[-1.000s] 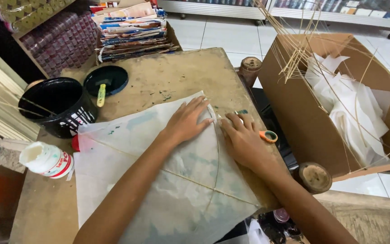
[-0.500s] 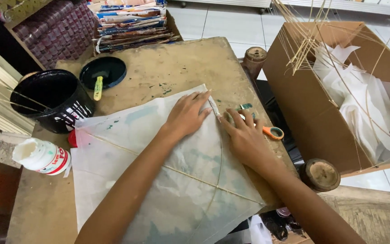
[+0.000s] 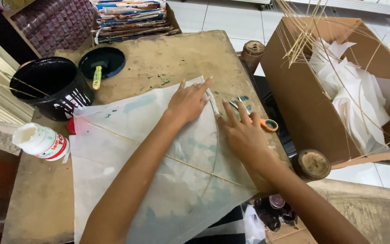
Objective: Assembling a kite by cutting paper to size, applying glue to the edges, and folding the paper over a bamboo frame.
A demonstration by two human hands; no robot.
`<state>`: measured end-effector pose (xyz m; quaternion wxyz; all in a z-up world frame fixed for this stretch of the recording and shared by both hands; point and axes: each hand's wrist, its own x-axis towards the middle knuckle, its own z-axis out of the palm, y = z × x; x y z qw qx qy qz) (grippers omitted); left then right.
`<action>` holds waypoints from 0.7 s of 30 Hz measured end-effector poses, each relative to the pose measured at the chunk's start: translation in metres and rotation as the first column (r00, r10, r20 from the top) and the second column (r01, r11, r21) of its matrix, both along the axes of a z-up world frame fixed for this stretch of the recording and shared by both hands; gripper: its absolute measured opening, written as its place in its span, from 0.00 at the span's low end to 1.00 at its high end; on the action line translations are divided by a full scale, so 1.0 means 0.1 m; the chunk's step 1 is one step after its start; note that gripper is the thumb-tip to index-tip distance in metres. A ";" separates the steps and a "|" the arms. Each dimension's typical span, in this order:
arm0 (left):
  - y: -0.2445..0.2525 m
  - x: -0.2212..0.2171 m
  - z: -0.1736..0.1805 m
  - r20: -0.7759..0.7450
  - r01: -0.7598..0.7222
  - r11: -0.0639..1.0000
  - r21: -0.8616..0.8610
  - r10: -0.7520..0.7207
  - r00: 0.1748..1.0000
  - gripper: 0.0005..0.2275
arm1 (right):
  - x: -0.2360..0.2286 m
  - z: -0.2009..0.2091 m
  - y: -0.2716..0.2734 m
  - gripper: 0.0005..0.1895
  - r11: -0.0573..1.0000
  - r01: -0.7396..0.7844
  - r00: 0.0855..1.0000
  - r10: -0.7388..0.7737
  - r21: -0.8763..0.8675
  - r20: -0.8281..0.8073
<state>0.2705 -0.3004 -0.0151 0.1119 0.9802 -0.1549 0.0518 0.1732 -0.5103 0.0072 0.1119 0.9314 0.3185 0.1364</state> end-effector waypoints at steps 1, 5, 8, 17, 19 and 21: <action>-0.02 -0.01 0.02 0.001 0.000 1.000 -0.002 0.000 1.000 0.26 | -0.08 0.14 0.01 0.24 1.000 0.000 1.000 0.000 -0.002 0.001; -0.06 -0.04 0.05 0.012 -0.016 1.000 0.006 0.016 1.000 0.24 | -0.40 0.61 0.09 0.25 0.992 0.064 0.995 -0.072 -0.108 -0.068; -0.08 -0.05 0.04 0.012 -0.030 0.999 0.017 0.029 0.999 0.24 | -0.50 0.63 0.03 0.24 0.991 0.052 0.995 -0.061 -0.125 -0.074; -0.11 -0.11 0.07 0.011 -0.049 0.999 0.021 0.048 0.999 0.26 | -0.32 -0.03 -0.36 0.19 0.992 -0.119 0.965 0.106 0.041 0.240; -0.11 -0.13 0.09 0.008 -0.055 0.998 0.006 0.055 0.998 0.26 | -0.26 -0.10 -0.39 0.13 0.970 -0.199 0.910 0.128 0.143 0.395; -0.13 -0.17 0.10 0.015 -0.062 0.998 0.006 0.062 0.998 0.25 | -0.23 -0.13 -0.40 0.15 0.972 -0.188 0.923 0.126 0.141 0.364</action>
